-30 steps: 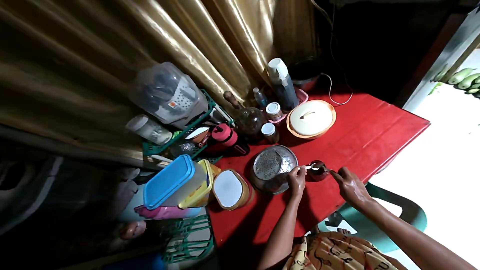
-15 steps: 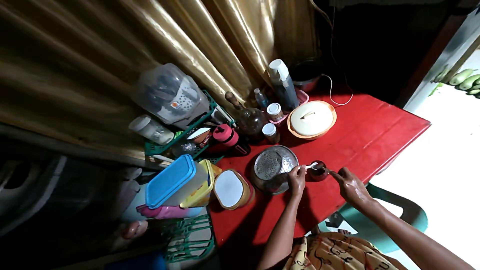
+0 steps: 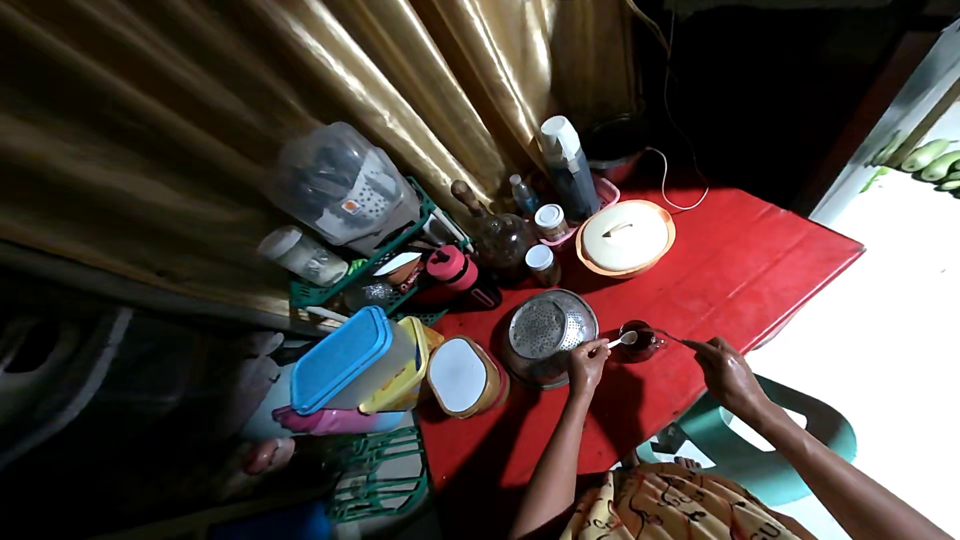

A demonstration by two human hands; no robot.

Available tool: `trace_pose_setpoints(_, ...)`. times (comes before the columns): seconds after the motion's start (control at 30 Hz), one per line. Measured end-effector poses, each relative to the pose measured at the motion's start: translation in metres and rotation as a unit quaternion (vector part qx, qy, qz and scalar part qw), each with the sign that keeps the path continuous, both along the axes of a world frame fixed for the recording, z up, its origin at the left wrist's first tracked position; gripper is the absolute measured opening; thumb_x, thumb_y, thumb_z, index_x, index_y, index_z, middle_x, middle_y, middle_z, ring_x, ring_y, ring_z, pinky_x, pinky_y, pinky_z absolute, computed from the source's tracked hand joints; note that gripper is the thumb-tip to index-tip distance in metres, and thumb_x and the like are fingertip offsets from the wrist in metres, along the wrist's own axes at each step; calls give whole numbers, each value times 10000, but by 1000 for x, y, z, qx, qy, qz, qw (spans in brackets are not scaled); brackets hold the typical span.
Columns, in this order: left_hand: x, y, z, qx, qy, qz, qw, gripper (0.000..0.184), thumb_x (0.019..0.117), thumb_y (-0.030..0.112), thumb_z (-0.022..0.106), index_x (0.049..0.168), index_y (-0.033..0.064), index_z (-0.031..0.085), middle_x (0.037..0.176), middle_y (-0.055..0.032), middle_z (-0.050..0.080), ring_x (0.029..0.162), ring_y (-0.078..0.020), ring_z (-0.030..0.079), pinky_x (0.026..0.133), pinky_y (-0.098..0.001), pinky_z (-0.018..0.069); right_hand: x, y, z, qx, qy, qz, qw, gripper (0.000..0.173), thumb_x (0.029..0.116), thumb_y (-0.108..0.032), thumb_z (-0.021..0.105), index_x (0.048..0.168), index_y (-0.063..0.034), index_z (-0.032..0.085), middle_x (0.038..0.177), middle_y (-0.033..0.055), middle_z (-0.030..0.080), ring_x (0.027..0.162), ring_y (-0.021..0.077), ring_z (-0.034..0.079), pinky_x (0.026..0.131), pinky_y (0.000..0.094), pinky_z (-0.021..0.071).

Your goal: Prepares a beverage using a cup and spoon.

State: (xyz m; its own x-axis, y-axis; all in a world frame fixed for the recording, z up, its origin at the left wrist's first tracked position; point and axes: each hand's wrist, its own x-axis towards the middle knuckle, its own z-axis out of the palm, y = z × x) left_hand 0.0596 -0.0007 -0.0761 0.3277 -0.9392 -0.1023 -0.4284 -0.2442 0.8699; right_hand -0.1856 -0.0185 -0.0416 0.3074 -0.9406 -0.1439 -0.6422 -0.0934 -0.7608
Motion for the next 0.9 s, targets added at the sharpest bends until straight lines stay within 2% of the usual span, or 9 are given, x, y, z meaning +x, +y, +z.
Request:
trace_pose_setpoints(0.07,0,7,-7,-39,-38,-27,998,181,925,-44,643,1072,-98,733,1081,-258,709,1006,-273,701,934,-362,551,0,7,-5,-5,-17,-13,1000,382,1009,25,448,1334,1,648,1118,304,621,963,386,633,898,470,516)
trace_pose_setpoints(0.1,0,11,-12,-68,-64,-43,995,162,905,-55,657,1036,-98,742,1095,-270,701,1033,-299,697,944,-370,555,1,10,-7,-7,-23,-21,1000,381,1008,25,450,1334,3,647,1104,300,621,946,380,632,884,466,518)
trace_pose_setpoints(0.2,-4,22,-26,-132,-131,-74,980,142,877,-67,666,985,-97,753,1073,-272,705,1018,-338,703,944,-404,558,6,21,-13,-20,-33,-35,999,383,1000,35,455,1328,9,650,1076,294,622,901,370,630,846,462,523)
trace_pose_setpoints(0.43,-12,36,-42,-151,-156,-44,975,78,836,-58,706,895,-83,752,985,-246,714,958,-326,710,904,-409,569,25,53,-11,-27,-36,-22,999,406,986,52,455,1347,5,637,1081,289,614,874,365,647,802,456,556)
trace_pose_setpoints(0.63,-14,40,-47,-116,-120,-24,986,69,833,-62,710,885,-99,735,970,-252,701,925,-299,700,865,-373,570,36,51,-21,-15,3,-13,1000,441,982,79,441,1387,7,599,1173,323,596,921,408,675,818,475,575)
trace_pose_setpoints(0.73,-17,40,-46,-102,-120,-19,987,67,837,-65,703,885,-101,734,981,-255,701,939,-309,696,884,-384,561,36,40,-21,2,13,-21,1000,447,993,76,427,1408,10,577,1224,328,578,972,418,663,868,475,561)
trace_pose_setpoints(0.9,-18,40,-43,-111,-153,-26,982,61,848,-46,697,874,-89,732,987,-243,700,954,-308,697,893,-386,563,33,52,-15,-74,6,-12,997,431,958,100,475,1352,15,629,1137,323,611,858,414,684,761,477,587)
